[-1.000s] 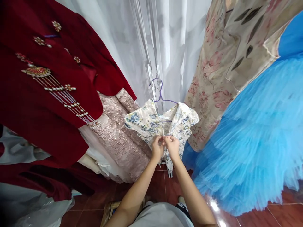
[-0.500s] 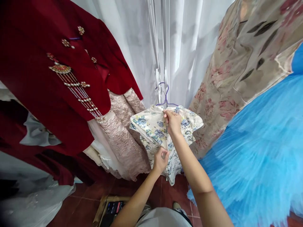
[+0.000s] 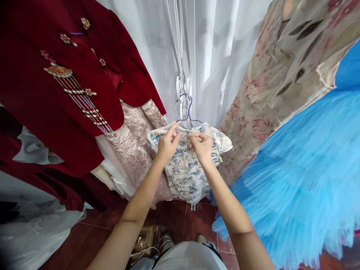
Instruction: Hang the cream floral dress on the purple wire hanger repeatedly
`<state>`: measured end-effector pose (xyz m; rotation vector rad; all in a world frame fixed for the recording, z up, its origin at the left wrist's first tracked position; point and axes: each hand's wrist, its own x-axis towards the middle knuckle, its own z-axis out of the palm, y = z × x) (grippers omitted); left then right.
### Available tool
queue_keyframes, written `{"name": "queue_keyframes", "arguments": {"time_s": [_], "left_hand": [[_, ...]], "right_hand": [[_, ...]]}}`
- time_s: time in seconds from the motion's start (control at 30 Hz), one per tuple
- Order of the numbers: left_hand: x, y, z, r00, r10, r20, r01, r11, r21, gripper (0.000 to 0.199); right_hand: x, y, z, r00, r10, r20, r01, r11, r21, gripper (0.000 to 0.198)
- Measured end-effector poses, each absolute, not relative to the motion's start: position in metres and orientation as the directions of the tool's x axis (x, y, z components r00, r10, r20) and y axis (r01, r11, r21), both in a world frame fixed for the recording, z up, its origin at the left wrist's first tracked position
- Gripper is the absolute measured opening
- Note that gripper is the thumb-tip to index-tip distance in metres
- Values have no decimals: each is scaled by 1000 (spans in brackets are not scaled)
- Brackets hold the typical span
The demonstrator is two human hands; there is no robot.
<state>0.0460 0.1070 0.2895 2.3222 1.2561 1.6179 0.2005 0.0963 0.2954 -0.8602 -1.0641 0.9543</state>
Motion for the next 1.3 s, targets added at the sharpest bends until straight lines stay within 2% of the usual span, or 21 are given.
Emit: {"name": "queue_keyframes", "arguments": {"time_s": [0.07,0.13,0.2,0.33,0.5,0.67,0.87,1.0,1.07,1.13,1.23,1.3], "left_hand": [[48,123,304,234,580,780,638,-697,327,20],[50,130,308,292,531,795,651,-719,241,15],[52,132,308,295,520,802,645,-727,234,15],[49,129,316,319,575,753,620,-728,293,14],[36,131,335,398,561,726,603,-756,255,23],[30,140,344,291,561,775,430,-800,418,29],[-23,174,362,-46,621,782,163,-768,619,31],[-99,196,355,-67,762,644,103,-637,764,35],[-130,199,338,-66,847,528,64,-525,849,35],[-146,197,315,-135,913,384,-38,-392,919,33],[-143,186,272,-294,945,141,-249,-218,944,28],[-128,173,241,-378,922,81,-318,-211,924,24]], "right_hand": [[201,99,295,198,925,324,-191,361,-913,26],[199,104,291,208,921,330,-183,369,-911,28],[195,110,286,216,919,330,-186,370,-910,29],[185,117,277,269,910,316,-204,374,-905,31],[170,116,280,265,910,318,-266,386,-883,30],[151,116,278,275,903,329,-257,399,-880,27],[144,96,230,315,927,204,-141,258,-956,24],[139,59,199,240,967,83,-130,117,-985,24],[134,45,190,170,983,62,-131,85,-988,22],[129,38,184,105,993,48,-132,62,-989,20],[130,38,175,56,997,44,-120,51,-991,20],[137,39,168,53,998,46,-121,53,-991,20]]}}
